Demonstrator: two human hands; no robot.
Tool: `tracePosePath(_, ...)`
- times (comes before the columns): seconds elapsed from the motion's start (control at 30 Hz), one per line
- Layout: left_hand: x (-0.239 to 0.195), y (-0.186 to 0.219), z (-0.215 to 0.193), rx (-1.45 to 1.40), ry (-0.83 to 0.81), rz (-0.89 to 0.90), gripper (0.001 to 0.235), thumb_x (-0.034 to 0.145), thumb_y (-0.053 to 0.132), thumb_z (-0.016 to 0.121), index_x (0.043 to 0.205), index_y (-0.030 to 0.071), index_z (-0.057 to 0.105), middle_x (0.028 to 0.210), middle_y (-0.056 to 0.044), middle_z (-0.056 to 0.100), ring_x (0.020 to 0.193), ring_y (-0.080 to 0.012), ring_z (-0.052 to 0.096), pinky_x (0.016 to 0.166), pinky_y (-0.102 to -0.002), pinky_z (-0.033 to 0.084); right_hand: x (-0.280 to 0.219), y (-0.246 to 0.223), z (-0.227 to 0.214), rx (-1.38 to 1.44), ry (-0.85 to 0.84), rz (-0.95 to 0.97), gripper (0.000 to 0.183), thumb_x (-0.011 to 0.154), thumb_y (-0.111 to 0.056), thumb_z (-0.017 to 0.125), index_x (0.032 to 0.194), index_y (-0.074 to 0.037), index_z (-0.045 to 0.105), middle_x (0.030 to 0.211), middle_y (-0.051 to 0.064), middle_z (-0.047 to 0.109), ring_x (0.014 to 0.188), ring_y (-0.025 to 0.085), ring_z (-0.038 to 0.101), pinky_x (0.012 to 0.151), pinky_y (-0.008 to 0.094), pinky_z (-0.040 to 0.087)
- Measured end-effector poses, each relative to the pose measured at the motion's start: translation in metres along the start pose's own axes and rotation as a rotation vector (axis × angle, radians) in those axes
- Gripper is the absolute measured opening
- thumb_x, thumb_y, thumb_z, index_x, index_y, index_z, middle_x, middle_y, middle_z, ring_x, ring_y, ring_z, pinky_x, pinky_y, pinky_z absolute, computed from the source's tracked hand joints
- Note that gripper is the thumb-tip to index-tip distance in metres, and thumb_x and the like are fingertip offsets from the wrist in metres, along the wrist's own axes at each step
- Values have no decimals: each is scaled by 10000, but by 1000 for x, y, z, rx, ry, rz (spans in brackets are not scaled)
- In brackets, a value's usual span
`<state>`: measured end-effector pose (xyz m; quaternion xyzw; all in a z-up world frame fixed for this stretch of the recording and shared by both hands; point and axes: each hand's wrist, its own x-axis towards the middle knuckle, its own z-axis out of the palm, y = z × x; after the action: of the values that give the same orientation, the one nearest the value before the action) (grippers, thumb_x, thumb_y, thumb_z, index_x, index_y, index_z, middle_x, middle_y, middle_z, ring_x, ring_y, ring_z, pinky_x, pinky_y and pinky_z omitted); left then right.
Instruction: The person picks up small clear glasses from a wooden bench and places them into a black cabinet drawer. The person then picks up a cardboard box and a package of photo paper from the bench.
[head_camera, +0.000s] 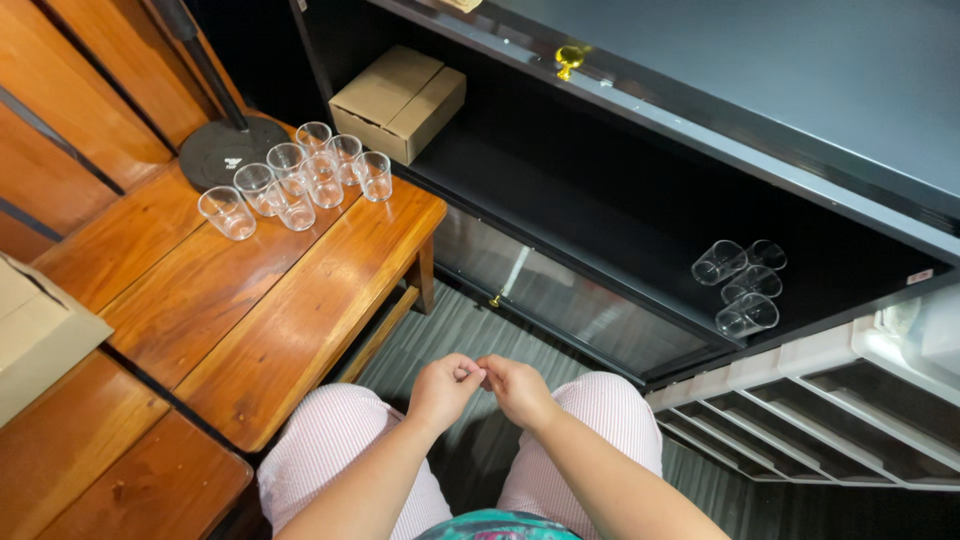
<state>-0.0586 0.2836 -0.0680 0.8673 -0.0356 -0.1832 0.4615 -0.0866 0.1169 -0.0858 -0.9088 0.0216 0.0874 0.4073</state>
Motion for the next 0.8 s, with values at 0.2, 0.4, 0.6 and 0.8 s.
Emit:
tracePosePath(0.2, -1, 2, -2, -23, 4, 10, 129, 867, 295, 738, 928, 192, 786, 819, 13, 804, 853, -187, 768, 748, -312, 594, 2, 9, 5, -5, 8, 1, 224, 1008, -218, 542, 1108, -272, 734, 839, 16, 778, 917, 255, 743, 831, 408, 586)
tracePosePath(0.4, -5, 4, -5, -60, 13, 22, 114, 853, 296, 746, 908, 202, 781, 801, 25, 796, 837, -163, 764, 751, -312, 598, 0, 1, 3, -28, 34, -26, 232, 1001, -203, 537, 1111, -278, 727, 813, 4, 769, 886, 266, 740, 816, 414, 588)
tracePosePath(0.6, -3, 1, -3, -113, 40, 32, 103, 830, 280, 762, 873, 192, 794, 763, 18, 769, 759, -151, 735, 716, -301, 587, 1, 8, 7, -86, 45, -38, 235, 974, -209, 555, 1140, -274, 708, 813, 11, 764, 896, 272, 739, 809, 427, 591)
tracePosePath(0.8, -1, 4, -3, -116, 145, 103, 74, 804, 262, 810, 850, 205, 816, 798, -18, 766, 833, -205, 759, 740, -324, 608, 4, 4, 11, -13, 126, -121, 252, 947, -152, 539, 1114, -259, 696, 759, 25, 761, 869, 312, 736, 806, 463, 591)
